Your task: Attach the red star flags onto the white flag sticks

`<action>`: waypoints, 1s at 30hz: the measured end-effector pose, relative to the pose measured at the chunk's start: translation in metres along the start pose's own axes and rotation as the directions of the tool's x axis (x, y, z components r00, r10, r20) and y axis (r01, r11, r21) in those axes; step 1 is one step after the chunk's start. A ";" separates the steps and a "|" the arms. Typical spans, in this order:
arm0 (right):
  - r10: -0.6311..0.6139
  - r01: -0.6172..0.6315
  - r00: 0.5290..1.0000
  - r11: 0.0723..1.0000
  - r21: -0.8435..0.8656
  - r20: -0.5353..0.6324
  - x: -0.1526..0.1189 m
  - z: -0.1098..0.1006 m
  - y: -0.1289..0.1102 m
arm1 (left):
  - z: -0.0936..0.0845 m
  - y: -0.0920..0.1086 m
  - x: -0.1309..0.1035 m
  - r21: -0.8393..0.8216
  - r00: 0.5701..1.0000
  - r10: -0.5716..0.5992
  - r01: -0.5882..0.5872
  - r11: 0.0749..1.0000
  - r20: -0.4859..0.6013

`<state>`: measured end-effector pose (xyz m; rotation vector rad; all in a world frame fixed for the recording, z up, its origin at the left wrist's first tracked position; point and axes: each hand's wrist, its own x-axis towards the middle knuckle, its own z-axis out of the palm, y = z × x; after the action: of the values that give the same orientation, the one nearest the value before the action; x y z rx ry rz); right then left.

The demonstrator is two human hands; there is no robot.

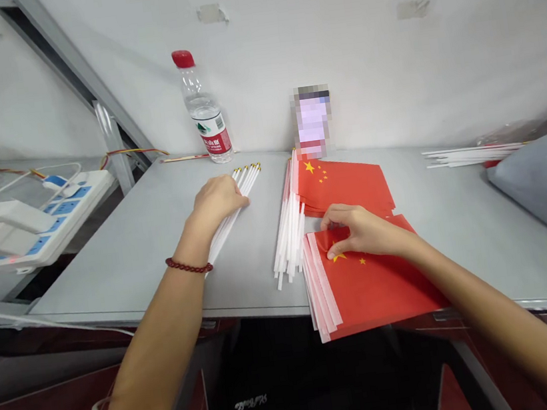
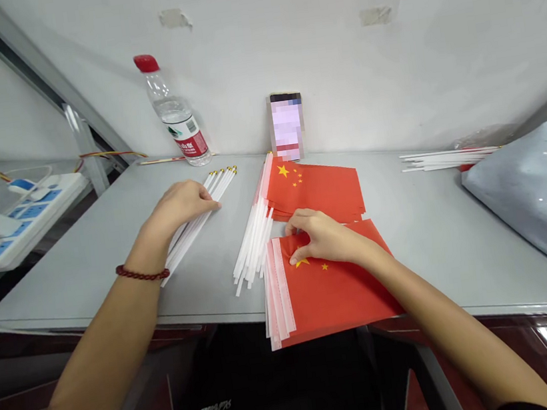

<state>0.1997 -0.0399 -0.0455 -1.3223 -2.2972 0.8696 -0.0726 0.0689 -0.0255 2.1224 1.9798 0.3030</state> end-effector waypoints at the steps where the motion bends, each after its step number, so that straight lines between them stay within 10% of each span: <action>1: -0.003 0.003 1.000 1.000 -0.001 0.000 0.000 0.000 -0.001 | 0.001 0.001 0.000 0.025 1.000 0.000 0.000 1.000 0.023; 11: -0.008 0.009 1.000 0.998 0.054 -0.020 -0.001 0.006 -0.003 | 0.004 0.024 -0.012 -0.211 0.998 0.035 -0.047 0.976 -0.060; 15: -0.068 0.066 0.997 0.996 -0.063 -0.034 -0.001 0.008 -0.002 | -0.010 0.030 -0.017 -0.771 0.996 0.019 0.060 0.634 0.092; 20: -0.034 0.031 0.998 0.998 -0.048 -0.050 0.001 0.014 -0.003 | -0.012 0.034 -0.019 -0.962 0.973 0.180 0.096 0.256 0.145; 30: -0.058 0.059 0.998 0.995 0.085 -0.022 0.000 0.014 -0.006 | 0.000 0.047 -0.025 -0.977 0.992 0.065 0.094 0.192 0.108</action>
<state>0.1873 -0.0466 -0.0519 -1.2163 -2.2460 0.9209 -0.0293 0.0413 -0.0112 1.1309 1.0556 1.0751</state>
